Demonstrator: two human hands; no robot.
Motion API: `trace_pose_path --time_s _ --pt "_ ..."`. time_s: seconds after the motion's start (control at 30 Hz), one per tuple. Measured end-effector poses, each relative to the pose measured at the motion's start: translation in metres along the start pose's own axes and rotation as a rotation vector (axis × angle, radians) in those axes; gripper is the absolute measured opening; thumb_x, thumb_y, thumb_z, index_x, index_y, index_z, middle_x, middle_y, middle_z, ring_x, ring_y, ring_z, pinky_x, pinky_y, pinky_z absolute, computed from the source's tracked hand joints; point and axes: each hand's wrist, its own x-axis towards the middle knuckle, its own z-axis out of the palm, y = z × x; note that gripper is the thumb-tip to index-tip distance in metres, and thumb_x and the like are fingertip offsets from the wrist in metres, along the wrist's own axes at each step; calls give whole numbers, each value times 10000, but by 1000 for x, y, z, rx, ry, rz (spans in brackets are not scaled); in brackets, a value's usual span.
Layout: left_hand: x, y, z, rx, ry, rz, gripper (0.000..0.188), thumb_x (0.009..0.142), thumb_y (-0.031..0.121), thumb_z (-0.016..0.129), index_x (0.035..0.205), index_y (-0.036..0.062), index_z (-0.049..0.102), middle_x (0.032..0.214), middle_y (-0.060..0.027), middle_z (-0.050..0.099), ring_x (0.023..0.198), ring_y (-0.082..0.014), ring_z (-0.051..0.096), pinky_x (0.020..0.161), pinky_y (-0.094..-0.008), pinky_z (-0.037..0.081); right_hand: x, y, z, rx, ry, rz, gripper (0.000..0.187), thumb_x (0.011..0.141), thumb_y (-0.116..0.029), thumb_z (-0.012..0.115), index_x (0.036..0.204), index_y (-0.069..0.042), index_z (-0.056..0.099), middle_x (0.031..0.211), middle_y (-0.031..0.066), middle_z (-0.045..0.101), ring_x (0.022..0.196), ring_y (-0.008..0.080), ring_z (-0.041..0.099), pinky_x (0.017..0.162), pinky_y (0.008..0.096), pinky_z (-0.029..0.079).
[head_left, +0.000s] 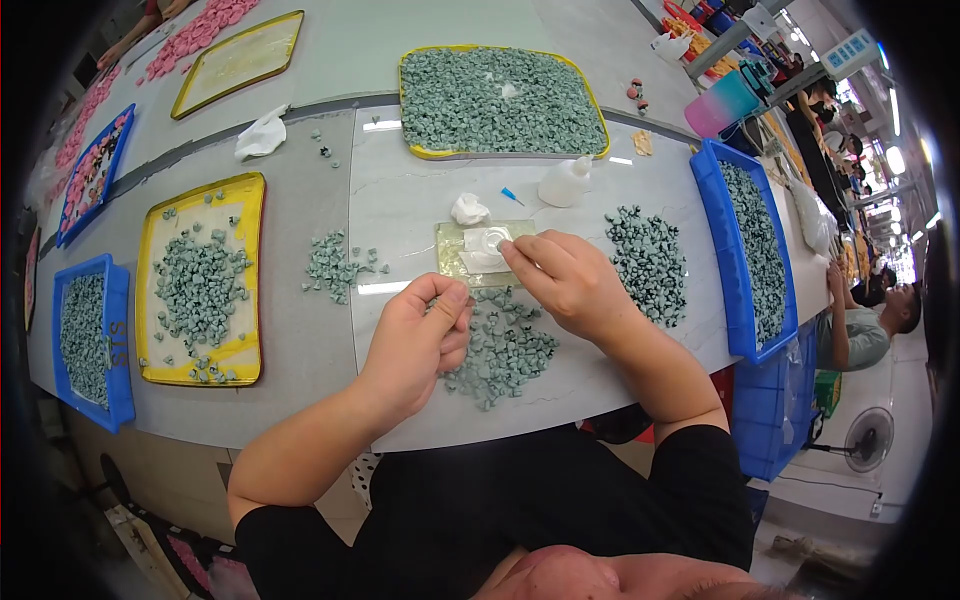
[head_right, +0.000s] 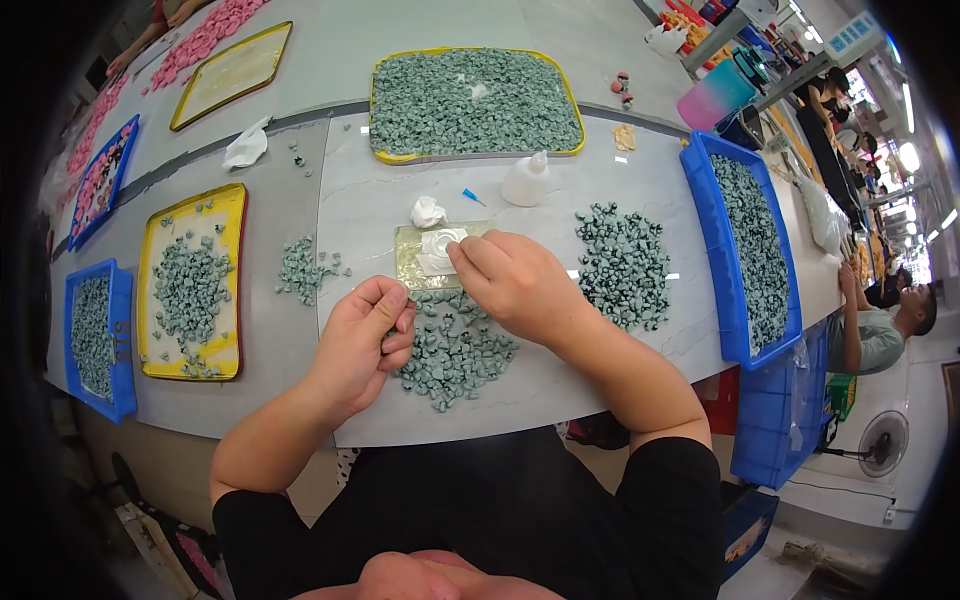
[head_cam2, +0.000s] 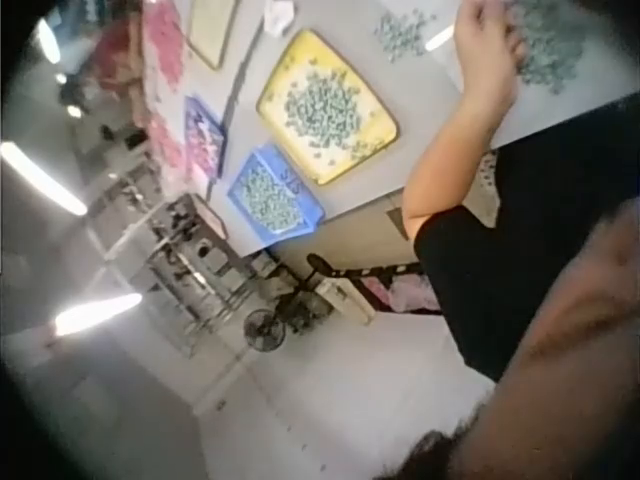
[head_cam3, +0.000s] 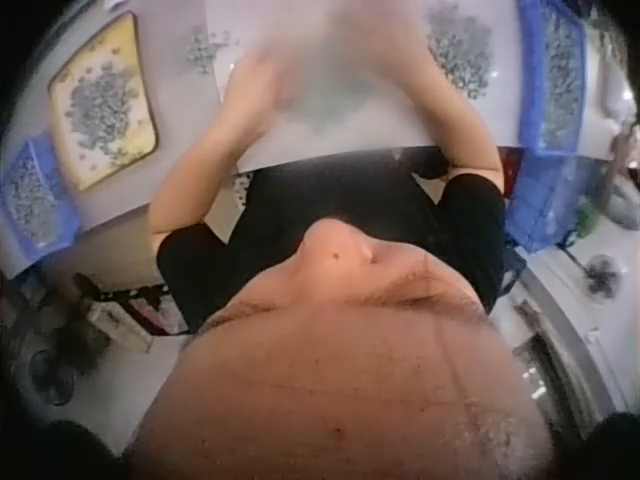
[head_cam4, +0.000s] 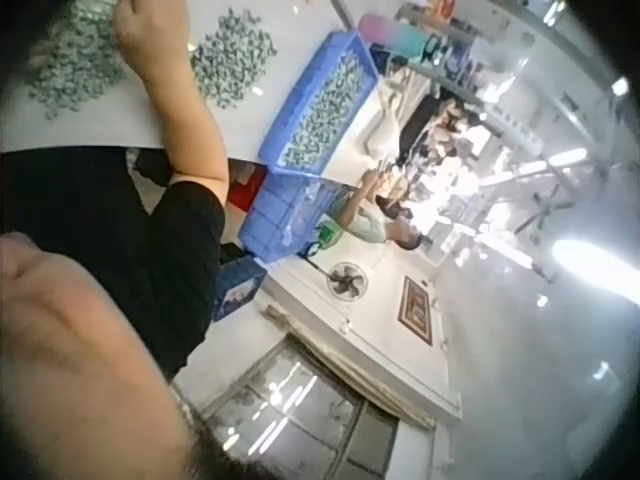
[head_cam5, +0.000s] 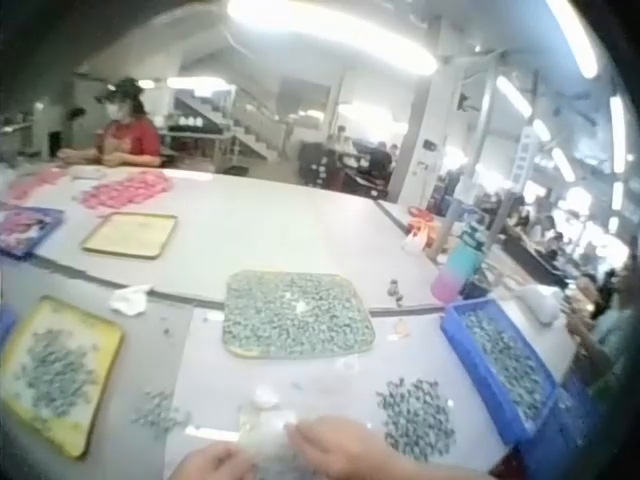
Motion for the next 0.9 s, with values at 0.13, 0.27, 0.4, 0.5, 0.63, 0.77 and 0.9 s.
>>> trace_pose_path --time_s 0.13,0.27,0.4,0.5,0.63,0.77,0.9 --pt "-1 -2 -2 3 5 -4 120 934 172 462 876 68 445 729 -9 435 511 -50 315 411 -173 242 1 2 1 18 44 35 348 642 -35 553 979 39 599 865 93 565 691 216 561 575 301 465" --pt "0 -1 -1 9 0 -3 122 933 174 463 875 69 442 735 -8 433 517 -51 321 412 -173 248 0 0 3 46 27 16 350 638 -31 576 983 25 602 854 86 573 678 212 560 566 301 464" --pt "1 -2 -2 2 3 1 122 933 174 465 876 69 441 736 -9 433 520 -52 325 414 -173 254 0 0 6 215 136 110 312 647 31 645 956 2 618 828 86 604 667 201 573 564 294 473" --pt "2 -2 -1 11 12 7 120 932 171 467 876 68 442 731 -9 435 523 -54 330 417 -174 263 3 -5 4 378 226 199 264 662 54 673 915 -8 634 807 86 621 660 184 590 555 272 482" --pt "4 -2 0 23 7 1 120 931 169 470 875 66 443 720 -10 440 525 -54 336 421 -175 273 4 -13 0 497 263 243 215 674 47 685 876 -17 650 784 82 627 638 163 602 526 243 485" --pt "6 -3 0 -4 15 10 124 914 168 507 895 54 463 708 -1 456 512 -53 325 429 -197 252 3 -15 -1 553 248 231 221 669 45 687 878 -17 651 783 84 624 638 165 602 522 244 486" --pt "7 -2 1 -10 25 7 121 914 164 505 900 51 463 714 -3 458 513 -52 328 428 -196 252 2 -14 0 569 248 222 234 663 47 690 885 -17 651 782 84 623 644 168 603 526 244 489"
